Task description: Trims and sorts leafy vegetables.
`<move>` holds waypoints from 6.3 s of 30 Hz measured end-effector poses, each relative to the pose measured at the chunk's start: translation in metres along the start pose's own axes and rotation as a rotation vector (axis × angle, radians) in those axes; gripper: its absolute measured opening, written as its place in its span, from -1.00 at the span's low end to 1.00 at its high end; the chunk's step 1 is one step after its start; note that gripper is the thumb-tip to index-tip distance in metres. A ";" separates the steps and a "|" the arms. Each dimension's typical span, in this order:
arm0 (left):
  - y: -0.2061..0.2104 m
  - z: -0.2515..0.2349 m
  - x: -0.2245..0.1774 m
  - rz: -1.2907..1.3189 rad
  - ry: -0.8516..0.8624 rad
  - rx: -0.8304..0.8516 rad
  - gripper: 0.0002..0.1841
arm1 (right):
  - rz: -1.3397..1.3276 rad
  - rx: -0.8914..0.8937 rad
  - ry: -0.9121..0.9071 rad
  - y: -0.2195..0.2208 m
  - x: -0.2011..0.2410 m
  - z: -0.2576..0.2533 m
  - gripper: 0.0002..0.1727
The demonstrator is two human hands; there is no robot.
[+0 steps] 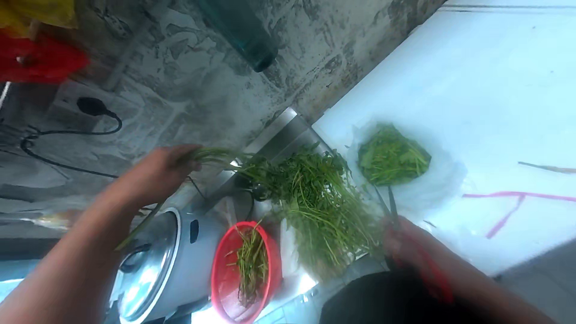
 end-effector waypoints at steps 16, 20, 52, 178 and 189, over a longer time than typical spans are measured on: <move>-0.063 -0.002 -0.157 0.313 0.352 -0.248 -0.58 | -0.163 0.300 0.014 0.038 0.009 -0.020 -0.10; -0.030 -0.014 -0.174 0.082 0.489 -0.129 -0.56 | -0.302 0.248 -0.046 0.027 0.011 -0.017 -0.12; 0.025 -0.004 -0.203 -0.423 0.671 0.191 -0.63 | -0.740 -0.282 0.315 -0.038 0.034 -0.087 -0.56; 0.172 -0.064 -0.212 -0.112 0.642 0.224 -0.60 | -0.521 -0.095 0.190 -0.018 0.015 -0.071 -0.35; 0.164 -0.083 -0.205 -0.090 0.570 0.180 -0.62 | -0.520 -0.205 0.178 -0.026 0.008 -0.070 -0.50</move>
Point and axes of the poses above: each hand's wrist, its own z-axis away from the middle knuckle, its own y-axis out of the palm, x = y × z, the point moved 6 cm from there along -z, towards the middle knuckle, and after that the axes turned 8 degrees about z, right-handed, at the moved point
